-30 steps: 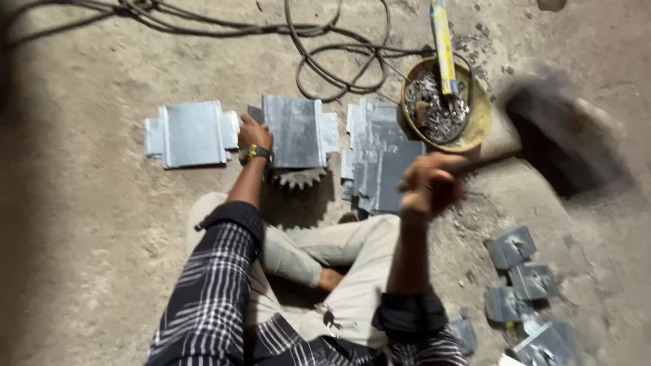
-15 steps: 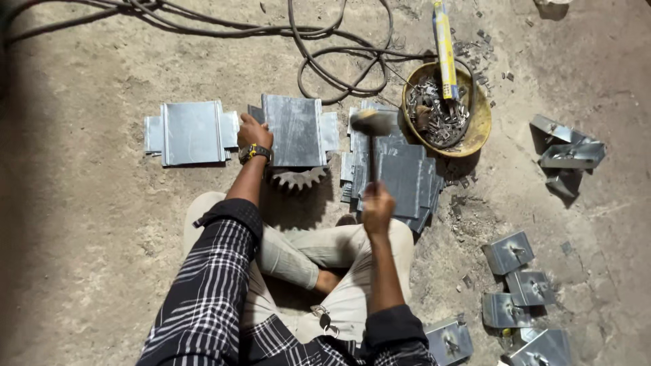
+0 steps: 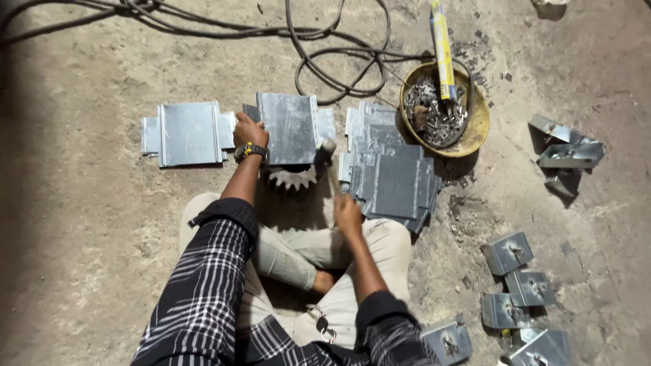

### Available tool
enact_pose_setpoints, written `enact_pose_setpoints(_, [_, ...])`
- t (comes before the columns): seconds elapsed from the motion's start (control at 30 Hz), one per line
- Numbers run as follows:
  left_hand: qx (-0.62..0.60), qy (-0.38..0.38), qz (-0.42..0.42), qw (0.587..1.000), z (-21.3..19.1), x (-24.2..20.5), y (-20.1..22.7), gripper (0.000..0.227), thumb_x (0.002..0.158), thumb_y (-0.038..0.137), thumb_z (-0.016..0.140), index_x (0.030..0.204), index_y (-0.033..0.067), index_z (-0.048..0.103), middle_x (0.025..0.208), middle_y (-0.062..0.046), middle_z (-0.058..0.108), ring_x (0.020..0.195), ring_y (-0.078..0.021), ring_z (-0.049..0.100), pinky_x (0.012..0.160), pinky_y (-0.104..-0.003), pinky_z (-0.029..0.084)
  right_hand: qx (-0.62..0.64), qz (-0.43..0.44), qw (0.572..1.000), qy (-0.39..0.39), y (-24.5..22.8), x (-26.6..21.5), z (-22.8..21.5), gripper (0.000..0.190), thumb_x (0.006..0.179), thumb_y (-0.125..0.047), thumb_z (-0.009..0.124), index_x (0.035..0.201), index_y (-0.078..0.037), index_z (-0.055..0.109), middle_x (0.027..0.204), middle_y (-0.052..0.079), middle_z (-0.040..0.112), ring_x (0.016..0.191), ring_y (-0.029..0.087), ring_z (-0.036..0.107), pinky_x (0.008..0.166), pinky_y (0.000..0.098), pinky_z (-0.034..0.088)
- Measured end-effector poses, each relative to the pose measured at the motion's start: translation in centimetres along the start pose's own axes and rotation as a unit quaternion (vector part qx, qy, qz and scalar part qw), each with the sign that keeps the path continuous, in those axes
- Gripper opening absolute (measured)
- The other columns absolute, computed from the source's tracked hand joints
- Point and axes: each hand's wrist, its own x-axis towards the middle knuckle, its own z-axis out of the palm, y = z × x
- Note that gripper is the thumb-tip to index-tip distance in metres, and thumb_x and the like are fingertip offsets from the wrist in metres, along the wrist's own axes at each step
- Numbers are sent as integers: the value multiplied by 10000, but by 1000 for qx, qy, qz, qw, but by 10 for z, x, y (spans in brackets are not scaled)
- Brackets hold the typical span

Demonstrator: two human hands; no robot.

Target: The person sits on the floor and uses a hammer to repeatedly strike a rectangular metal plate resting on a gear-shaped anvil. They adjust the plate's position and orientation between strikes to work on different areas.

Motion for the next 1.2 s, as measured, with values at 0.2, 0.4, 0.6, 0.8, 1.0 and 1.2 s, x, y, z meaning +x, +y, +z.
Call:
enact_pose_setpoints(0.2, [-10,-7,13,1000,-3,-5,0,443,870,203,790,1091,-27,483,871,-236,724,823,-408,736,693,-498,588,199,56,978,22,-54,33,-90,439,1092,-434,560,880,-56,630,663,16,566,549,98,463,459,291,356])
enact_pose_setpoints(0.4, [-6,-5,-11,1000,-6,5,8,430,884,196,781,1107,-15,480,860,-227,734,810,-390,748,664,-475,602,403,-62,902,143,-107,53,-115,488,1008,-538,587,924,-68,486,689,4,461,528,51,395,439,220,296])
enact_pose_setpoints(0.6, [9,-2,-19,1000,-1,7,0,463,866,220,803,1111,-12,485,882,-251,721,833,-412,735,700,-491,597,140,144,979,-22,-46,7,-18,293,1002,-205,484,1170,-9,624,754,23,663,615,115,632,579,301,487])
enact_pose_setpoints(0.8, [-18,2,-25,1000,5,18,3,511,861,212,808,1173,-32,484,905,-260,725,873,-424,731,751,-504,591,163,189,968,22,-41,19,-43,386,1075,-301,533,814,-29,615,619,29,566,565,135,527,529,336,422])
enact_pose_setpoints(1.0, [9,-21,-5,1000,-1,10,-3,505,869,221,807,1168,-35,489,916,-263,724,882,-429,727,751,-512,587,300,86,942,122,-59,25,-50,383,1075,-355,468,863,-48,554,629,62,467,516,176,417,500,371,304])
enact_pose_setpoints(1.2, [-5,-10,-4,1000,2,5,-6,453,882,225,798,1123,-25,508,907,-254,729,884,-424,731,759,-514,589,3,128,991,-29,-17,6,-10,307,1039,-281,584,902,-15,652,646,207,594,532,275,552,558,402,401])
